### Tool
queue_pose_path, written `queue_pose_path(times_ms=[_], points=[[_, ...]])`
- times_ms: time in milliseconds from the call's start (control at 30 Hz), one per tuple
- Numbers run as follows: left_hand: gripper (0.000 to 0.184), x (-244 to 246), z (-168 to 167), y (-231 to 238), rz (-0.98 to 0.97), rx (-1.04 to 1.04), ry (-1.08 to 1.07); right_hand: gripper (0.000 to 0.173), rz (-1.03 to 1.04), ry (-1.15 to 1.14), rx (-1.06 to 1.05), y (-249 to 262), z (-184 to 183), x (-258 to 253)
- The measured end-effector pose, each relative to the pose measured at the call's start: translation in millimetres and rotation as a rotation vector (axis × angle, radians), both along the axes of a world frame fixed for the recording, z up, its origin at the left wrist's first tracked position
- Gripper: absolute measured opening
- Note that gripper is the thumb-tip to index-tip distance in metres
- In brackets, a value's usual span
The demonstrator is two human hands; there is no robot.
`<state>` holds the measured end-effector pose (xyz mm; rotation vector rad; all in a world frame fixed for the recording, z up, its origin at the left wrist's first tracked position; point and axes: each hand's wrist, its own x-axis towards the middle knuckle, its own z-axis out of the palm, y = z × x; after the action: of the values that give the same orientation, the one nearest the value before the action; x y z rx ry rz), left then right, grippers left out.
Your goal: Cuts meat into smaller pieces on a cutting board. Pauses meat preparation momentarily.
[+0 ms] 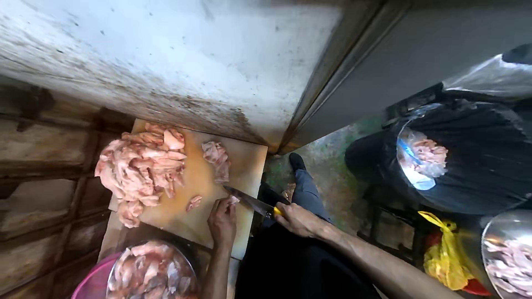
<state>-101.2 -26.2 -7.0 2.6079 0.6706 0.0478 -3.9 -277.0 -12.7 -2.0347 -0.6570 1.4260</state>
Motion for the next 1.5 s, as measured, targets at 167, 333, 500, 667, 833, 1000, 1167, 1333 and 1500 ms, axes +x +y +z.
queue_pose_path(times_ms=[167, 333, 500, 667, 833, 1000, 1167, 1333, 1500], points=[[0.017, 4, 4, 2, 0.009, -0.039, 0.063, 0.043, 0.006, 0.027, 0.004, 15, 6, 5], [0.015, 4, 6, 5, 0.03, -0.034, 0.072, 0.041, -0.033, 0.01, 0.04, 68, 2, 14], [0.013, 5, 0, 6, 0.06, -0.043, 0.031, 0.041, -0.007, 0.032, 0.021, 37, 6, 2], [0.012, 5, 0, 6, 0.075, -0.064, 0.03, 0.041, -0.016, 0.078, 0.007, 27, 13, -5], [0.01, 4, 3, 12, 0.082, -0.092, 0.042, 0.041, -0.046, 0.063, 0.042, 79, 4, 5], [0.009, 5, 1, 11, 0.128, -0.081, 0.055, 0.04, -0.026, 0.03, 0.032, 72, 11, 1], [0.01, 6, -2, 9, 0.146, -0.076, 0.023, 0.041, 0.001, 0.03, -0.015, 39, 19, -11], [0.009, 7, 0, 9, 0.141, -0.085, 0.041, 0.041, -0.032, 0.018, 0.01, 80, 15, -3], [0.009, 6, -3, 6, 0.171, -0.064, 0.017, 0.041, -0.048, 0.012, 0.012, 86, 10, -7]])
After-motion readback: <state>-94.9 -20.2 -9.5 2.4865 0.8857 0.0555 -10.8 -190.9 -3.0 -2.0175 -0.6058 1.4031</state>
